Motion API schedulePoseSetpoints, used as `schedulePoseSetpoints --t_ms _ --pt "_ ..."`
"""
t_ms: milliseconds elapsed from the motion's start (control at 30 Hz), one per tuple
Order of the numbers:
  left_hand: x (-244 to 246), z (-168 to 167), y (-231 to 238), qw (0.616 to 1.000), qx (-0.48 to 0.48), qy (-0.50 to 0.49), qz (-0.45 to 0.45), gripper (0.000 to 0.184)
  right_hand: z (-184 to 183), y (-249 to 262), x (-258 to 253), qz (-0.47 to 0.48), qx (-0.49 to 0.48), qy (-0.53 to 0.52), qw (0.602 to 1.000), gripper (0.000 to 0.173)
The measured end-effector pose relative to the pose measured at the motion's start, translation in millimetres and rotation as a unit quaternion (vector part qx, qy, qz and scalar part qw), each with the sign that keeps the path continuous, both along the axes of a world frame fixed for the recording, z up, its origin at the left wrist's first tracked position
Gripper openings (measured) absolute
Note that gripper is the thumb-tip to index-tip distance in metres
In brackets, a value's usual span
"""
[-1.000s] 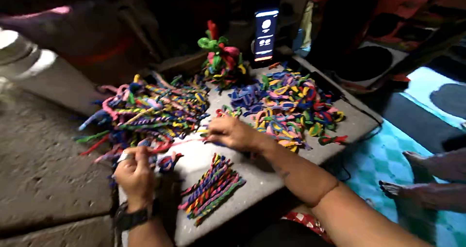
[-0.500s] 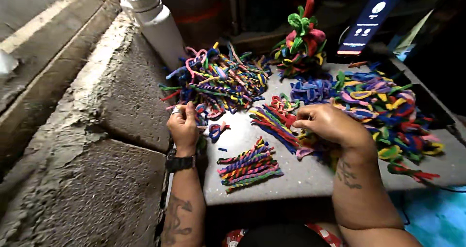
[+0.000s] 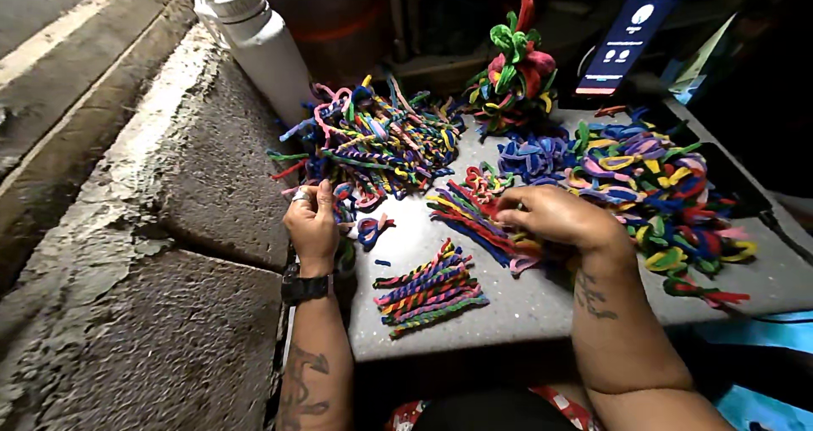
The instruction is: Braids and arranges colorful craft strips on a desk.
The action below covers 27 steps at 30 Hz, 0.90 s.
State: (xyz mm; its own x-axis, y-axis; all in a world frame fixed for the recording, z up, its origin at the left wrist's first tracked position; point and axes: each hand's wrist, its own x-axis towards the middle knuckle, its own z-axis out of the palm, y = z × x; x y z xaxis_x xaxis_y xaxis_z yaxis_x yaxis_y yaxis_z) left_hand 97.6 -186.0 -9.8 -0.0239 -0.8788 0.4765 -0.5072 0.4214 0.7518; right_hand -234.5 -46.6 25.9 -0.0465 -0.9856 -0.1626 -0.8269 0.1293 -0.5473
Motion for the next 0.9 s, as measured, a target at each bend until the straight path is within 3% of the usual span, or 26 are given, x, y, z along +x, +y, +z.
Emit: schedulePoseSetpoints --t_ms 100,267,533,700,900 --pt "-0.8 0.2 0.7 1.0 0.008 -0.001 -0.002 0.036 -1.9 -6.9 4.7 -0.025 -0.032 -0.027 0.999 0.023" --pt "0.0 0.6 0.4 1.0 0.017 -0.005 -0.004 0.037 -16.3 -18.3 6.3 -0.008 0.036 -0.053 0.998 0.025" --pt "-0.4 -0.1 0.1 1.0 0.022 -0.004 -0.002 0.035 -30.0 -29.5 22.4 -0.027 -0.05 -0.004 0.998 0.021" --pt "0.7 -0.4 -0.4 1.0 0.008 0.001 -0.005 0.035 -13.0 -19.5 13.1 -0.054 -0.109 -0.047 0.992 0.018" --pt "1.4 -0.6 1.3 1.0 0.01 -0.016 -0.013 0.037 1.5 -0.9 13.4 0.035 -0.082 -0.097 0.991 0.012"
